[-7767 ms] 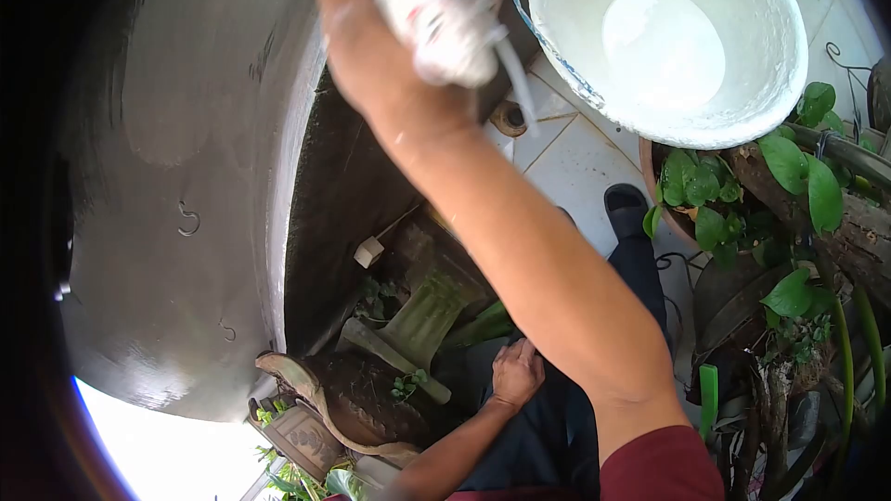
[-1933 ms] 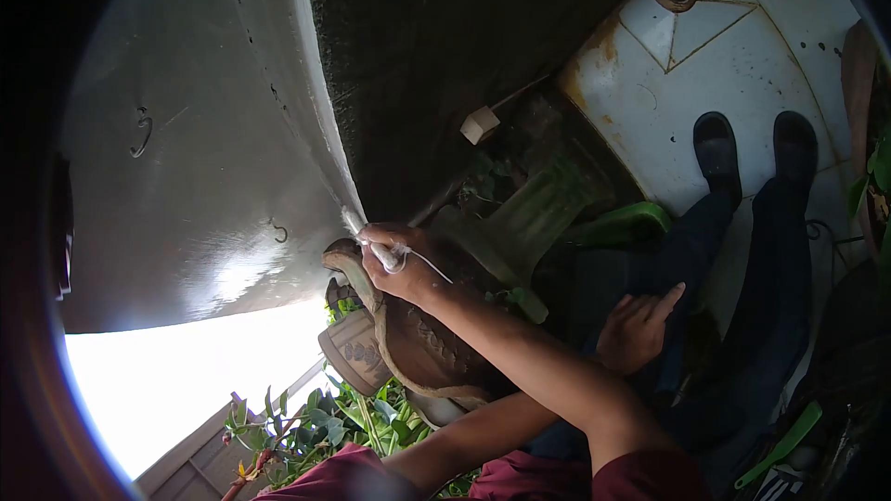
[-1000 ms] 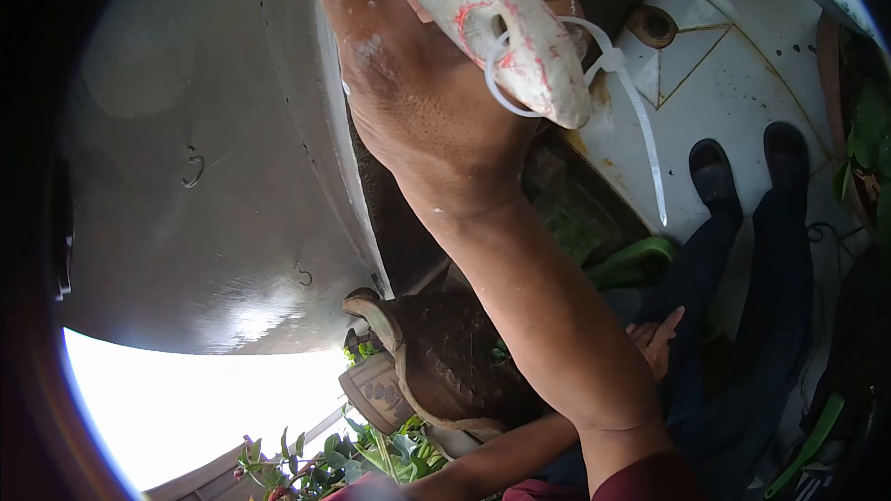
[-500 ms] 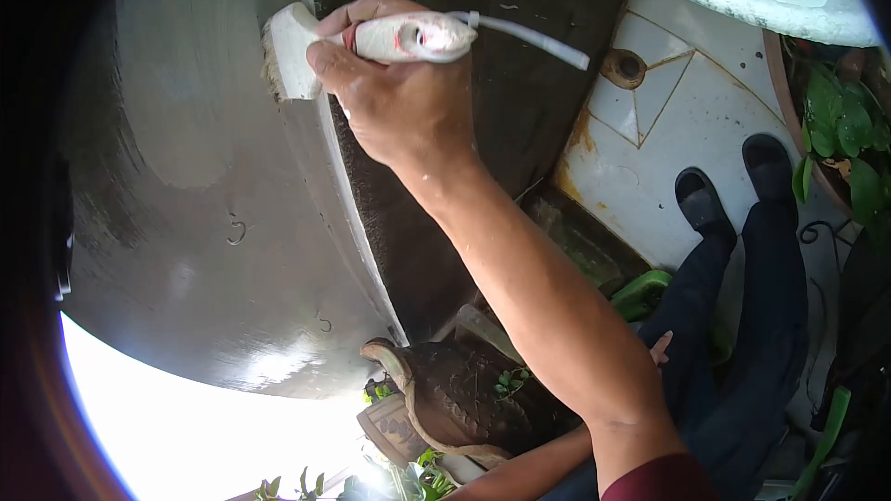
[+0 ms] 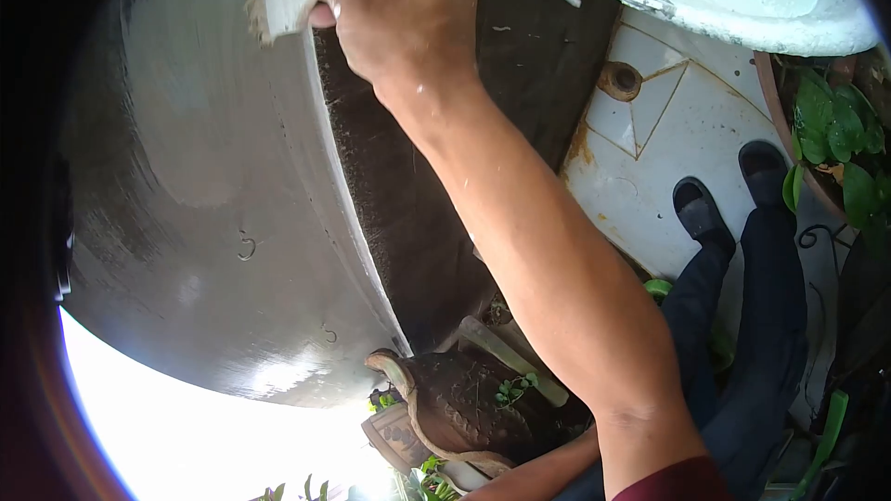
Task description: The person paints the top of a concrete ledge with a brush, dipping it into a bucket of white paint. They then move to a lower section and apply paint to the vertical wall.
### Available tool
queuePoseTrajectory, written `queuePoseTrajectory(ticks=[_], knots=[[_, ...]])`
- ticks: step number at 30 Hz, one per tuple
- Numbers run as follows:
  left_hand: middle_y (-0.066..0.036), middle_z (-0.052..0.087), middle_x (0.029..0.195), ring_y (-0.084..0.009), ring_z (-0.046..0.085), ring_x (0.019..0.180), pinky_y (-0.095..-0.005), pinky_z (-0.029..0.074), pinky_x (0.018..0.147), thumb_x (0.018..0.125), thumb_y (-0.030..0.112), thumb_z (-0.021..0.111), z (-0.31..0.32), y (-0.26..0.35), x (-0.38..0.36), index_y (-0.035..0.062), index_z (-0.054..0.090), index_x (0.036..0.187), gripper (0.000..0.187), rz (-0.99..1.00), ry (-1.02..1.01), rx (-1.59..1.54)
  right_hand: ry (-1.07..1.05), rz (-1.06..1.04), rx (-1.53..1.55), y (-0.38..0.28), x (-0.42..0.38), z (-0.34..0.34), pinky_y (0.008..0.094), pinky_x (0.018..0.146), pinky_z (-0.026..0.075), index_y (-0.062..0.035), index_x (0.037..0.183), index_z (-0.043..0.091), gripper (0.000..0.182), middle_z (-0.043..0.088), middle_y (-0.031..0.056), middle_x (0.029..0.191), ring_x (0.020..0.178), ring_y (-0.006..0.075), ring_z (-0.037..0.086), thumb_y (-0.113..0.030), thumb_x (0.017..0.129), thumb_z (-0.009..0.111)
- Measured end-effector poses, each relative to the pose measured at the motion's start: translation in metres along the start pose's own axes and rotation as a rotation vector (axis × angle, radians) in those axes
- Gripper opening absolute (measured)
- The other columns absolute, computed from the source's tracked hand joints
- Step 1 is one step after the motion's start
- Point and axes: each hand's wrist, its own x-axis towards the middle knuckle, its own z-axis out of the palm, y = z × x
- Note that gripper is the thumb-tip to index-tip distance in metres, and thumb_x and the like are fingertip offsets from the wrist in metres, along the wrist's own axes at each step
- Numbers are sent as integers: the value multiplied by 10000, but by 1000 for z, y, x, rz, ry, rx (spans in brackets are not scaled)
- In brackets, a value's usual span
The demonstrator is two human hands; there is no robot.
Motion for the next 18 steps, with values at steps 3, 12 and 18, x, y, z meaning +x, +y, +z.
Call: queuePoseTrajectory(ticks=[3, 12, 18], knots=[[-96, 649, 890, -280, 628, 816, -394, 482, 778, 819, 49, 549, 3, 1, -2, 58, 594, 1213, 396, 14, 12, 7, 12, -126, 148, -2, 45, 8, 320, 726, 577, -35, 974, 596, 193, 630, 67, 891, 812, 193, 663, 7, 825, 710], [-119, 640, 880, -305, 617, 810, -407, 476, 780, 825, 79, 562, 12, 6, -14, 27, 616, 1147, 331, 87, 57, 50, -60, 334, -350, 2, -62, -27, 210, 592, 520, -19, 898, 671, 115, 649, 19, 744, 661, 64, 617, -32, 816, 751], [-129, 632, 857, -323, 611, 797, -414, 477, 751, 784, 29, 579, -5, 8, -3, -4, 636, 1067, 290, 79, 140, -151, -14, -12, -321, -15, 64, 17, 239, 559, 502, -16, 847, 635, 125, 644, 41, 725, 613, 108, 618, 1, 755, 718]])
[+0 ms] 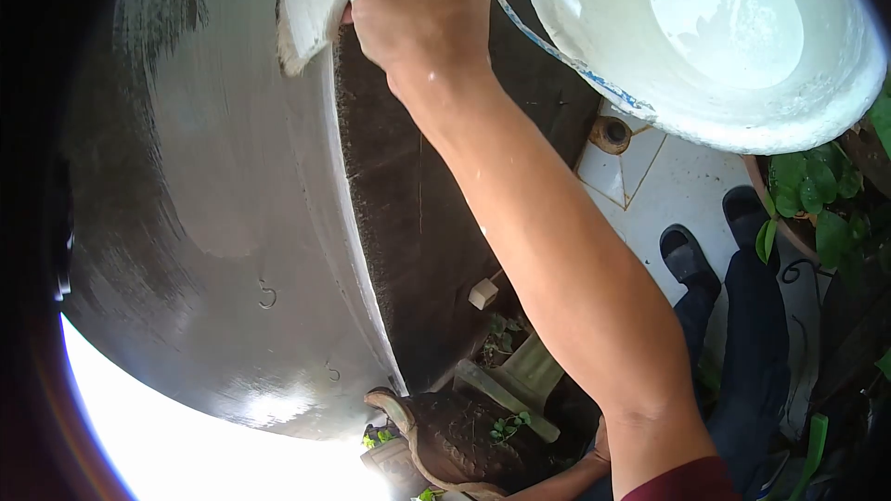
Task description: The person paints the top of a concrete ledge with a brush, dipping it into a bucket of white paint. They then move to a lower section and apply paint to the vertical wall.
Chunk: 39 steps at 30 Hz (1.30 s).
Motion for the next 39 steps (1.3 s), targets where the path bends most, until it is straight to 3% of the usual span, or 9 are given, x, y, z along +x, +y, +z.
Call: queuePoseTrajectory(ticks=[2, 7, 14, 17, 23, 26, 34, 36, 39], knots=[[-127, 623, 849, -319, 604, 782, -406, 478, 722, 738, -45, 588, -14, 8, 11, -15, 625, 1092, 357, -277, -3, -403, -94, 43, 341, -1, 38, -1, 337, 719, 582, -31, 957, 588, 174, 633, 86, 881, 781, 211, 669, 27, 826, 688], [-247, 593, 1198, -359, 589, 1079, -438, 472, 935, 742, -138, 515, -178, 59, 149, -53, 494, 1313, 577, 358, 514, 203, 49, -300, 453, -23, 59, 10, 345, 741, 579, -30, 918, 593, 170, 632, 89, 867, 809, 216, 664, 27, 813, 714], [-237, 487, 1411, -346, 465, 1333, -482, 344, 1109, 863, -60, 508, -309, 108, 273, -40, 373, 1424, 577, 637, 878, 379, 121, 176, 119, 16, -80, -3, 284, 651, 580, 8, 892, 670, 138, 685, 90, 804, 730, 149, 675, -22, 801, 769], [-250, 473, 1423, -343, 440, 1358, -492, 330, 1126, 878, -20, 534, -317, 119, 287, -18, 384, 1423, 565, 711, 870, 407, -69, 163, -270, 15, -109, -34, 233, 634, 517, -17, 893, 686, 150, 685, 52, 739, 698, 69, 638, -97, 810, 782], [-260, 458, 1434, -356, 417, 1375, -511, 313, 1138, 895, 10, 561, -303, 121, 284, -4, 382, 1428, 562, 729, 872, 389, 123, -255, 352, -14, 44, 16, 263, 649, 538, -16, 930, 593, 161, 625, 75, 804, 694, 165, 632, 47, 821, 692], [-259, 440, 1444, -368, 403, 1380, -511, 310, 1141, 898, 14, 534, -301, 122, 273, -4, 342, 1444, 579, 717, 869, 372, 169, -261, 190, 5, 20, 20, 220, 588, 482, -11, 890, 623, 137, 627, 31, 752, 650, 79, 587, -56, 831, 739], [-264, 399, 1463, -387, 388, 1380, -504, 308, 1145, 930, 80, 515, -286, 131, 260, 13, 253, 1475, 609, 697, 841, 367, -127, 252, -226, 11, -145, -29, 274, 625, 524, -25, 797, 620, 112, 676, 64, 736, 701, 105, 669, -43, 823, 727], [-295, 434, 1429, -389, 413, 1366, -513, 313, 1141, 887, 33, 515, -276, 130, 264, -15, 303, 1447, 600, 721, 891, 288, -168, 5, -357, -3, -103, -23, 258, 657, 527, -26, 844, 670, 110, 713, 98, 848, 766, 96, 657, -73, 819, 766], [-312, 455, 1407, -396, 425, 1357, -520, 316, 1137, 839, -23, 476, -271, 124, 256, -34, 322, 1433, 614, 695, 889, 238, 31, -333, -519, -35, 12, 8, 305, 506, 475, -46, 784, 614, 88, 639, 73, 649, 540, 200, 623, -56, 790, 702]])
